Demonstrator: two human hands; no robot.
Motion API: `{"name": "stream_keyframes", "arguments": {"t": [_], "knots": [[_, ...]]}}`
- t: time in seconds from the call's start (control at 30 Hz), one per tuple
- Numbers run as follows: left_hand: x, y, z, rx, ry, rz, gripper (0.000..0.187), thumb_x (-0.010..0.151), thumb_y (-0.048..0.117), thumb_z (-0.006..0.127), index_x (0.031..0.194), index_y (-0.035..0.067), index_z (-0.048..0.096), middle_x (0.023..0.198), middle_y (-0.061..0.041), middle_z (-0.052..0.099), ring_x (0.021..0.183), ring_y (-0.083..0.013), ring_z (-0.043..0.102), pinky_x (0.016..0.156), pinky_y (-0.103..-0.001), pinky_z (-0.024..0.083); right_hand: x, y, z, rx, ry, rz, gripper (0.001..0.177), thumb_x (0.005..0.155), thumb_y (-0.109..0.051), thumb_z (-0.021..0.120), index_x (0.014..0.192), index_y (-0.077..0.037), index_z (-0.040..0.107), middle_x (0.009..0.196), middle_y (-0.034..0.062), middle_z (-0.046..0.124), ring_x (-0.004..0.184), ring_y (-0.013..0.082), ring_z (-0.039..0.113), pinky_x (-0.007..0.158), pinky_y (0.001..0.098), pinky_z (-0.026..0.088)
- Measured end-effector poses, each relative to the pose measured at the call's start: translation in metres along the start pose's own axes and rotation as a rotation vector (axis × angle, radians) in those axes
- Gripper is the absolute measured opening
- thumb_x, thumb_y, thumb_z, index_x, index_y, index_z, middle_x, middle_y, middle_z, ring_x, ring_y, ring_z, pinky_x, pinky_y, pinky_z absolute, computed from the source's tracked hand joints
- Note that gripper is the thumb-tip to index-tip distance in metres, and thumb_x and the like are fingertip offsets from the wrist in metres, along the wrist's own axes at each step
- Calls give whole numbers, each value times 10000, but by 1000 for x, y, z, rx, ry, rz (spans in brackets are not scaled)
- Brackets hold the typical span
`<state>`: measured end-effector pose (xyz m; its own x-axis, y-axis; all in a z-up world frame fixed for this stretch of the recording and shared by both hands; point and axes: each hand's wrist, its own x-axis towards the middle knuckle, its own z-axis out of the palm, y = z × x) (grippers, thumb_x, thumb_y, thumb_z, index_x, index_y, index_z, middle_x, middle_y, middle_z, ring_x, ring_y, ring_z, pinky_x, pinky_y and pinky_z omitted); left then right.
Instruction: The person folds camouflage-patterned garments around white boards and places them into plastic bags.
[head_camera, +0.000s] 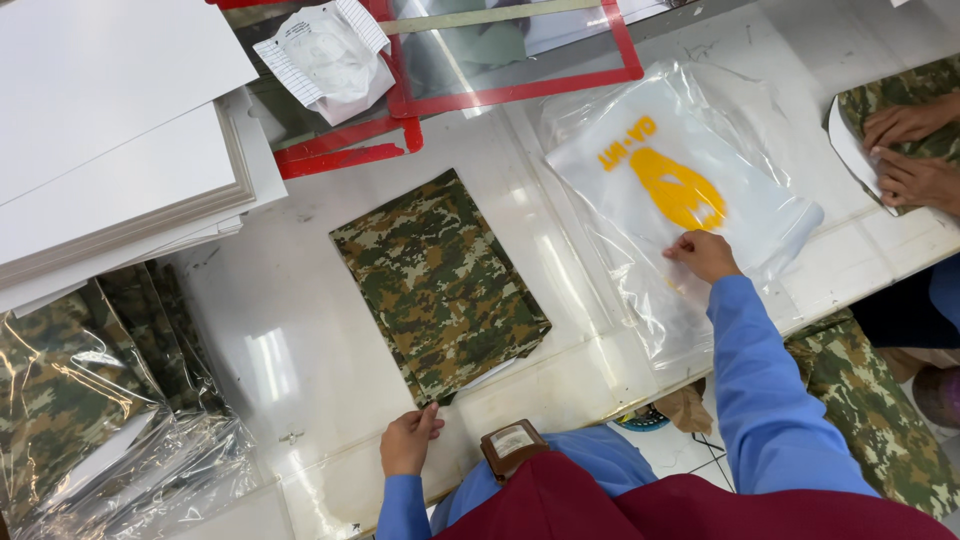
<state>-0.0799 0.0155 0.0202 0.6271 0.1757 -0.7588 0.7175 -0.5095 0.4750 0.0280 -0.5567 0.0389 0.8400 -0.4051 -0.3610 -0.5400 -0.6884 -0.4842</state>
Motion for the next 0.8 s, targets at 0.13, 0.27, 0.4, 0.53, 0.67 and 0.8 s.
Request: {"name": "stream_keyframes", "arguments": {"t": [0.13, 0.27, 0.4, 0.53, 0.67, 0.8], "knots": [[-15, 9, -7, 47, 70, 19, 462, 911, 546, 613, 1069, 170, 831, 965, 52, 856, 894, -102, 797, 848, -310, 583, 12, 7, -1, -76, 7, 29, 338, 1005, -389, 615, 991, -104, 796, 1071, 100, 757, 1023, 315, 661, 880, 396, 488], [-11, 5, -12, 92, 188, 166, 462, 868, 586, 637, 1171, 272, 788, 1075, 8, 831, 1064, -179, 754, 859, -359, 572, 30, 7, -9, 80, 132, -97, 330, 1018, -352, 628, 880, -67, 723, 860, 102, 705, 860, 250, 636, 773, 375, 438], [-34, 34, -17, -77, 180, 220, 401, 883, 469, 692, 1193, 228, 774, 1092, -40, 831, 1043, -161, 770, 918, -333, 567, 32, -51, 15, 269, 382, -254, 249, 1014, -299, 667, 822, -145, 633, 775, -8, 592, 778, 150, 535, 748, 325, 410], [-38, 57, 5, -228, 27, 405, 520, 872, 383, 732, 1333, 159, 646, 1230, -50, 775, 1125, -200, 728, 1003, -359, 590, -30, -152, 109, 436, 169, -558, 113, 1022, -220, 652, 959, -140, 702, 901, 9, 703, 850, 144, 627, 827, 313, 511], [-22, 55, 42, -409, -217, 458, 989, 790, 449, 790, 1602, 187, 291, 1650, -160, 364, 1505, -359, 396, 1130, -480, 467, -135, -242, 204, 454, -95, -679, 150, 998, -230, 672, 955, -103, 740, 825, 24, 710, 631, 125, 569, 582, 298, 467], [-33, 44, 46, -540, -146, 500, 733, 930, 343, 817, 1495, 18, 481, 1398, -224, 643, 1325, -374, 594, 1081, -510, 536, -176, -242, 244, 559, -315, -707, 158, 1011, -159, 669, 1069, -39, 754, 859, 159, 749, 777, 286, 724, 665, 384, 578]]}}
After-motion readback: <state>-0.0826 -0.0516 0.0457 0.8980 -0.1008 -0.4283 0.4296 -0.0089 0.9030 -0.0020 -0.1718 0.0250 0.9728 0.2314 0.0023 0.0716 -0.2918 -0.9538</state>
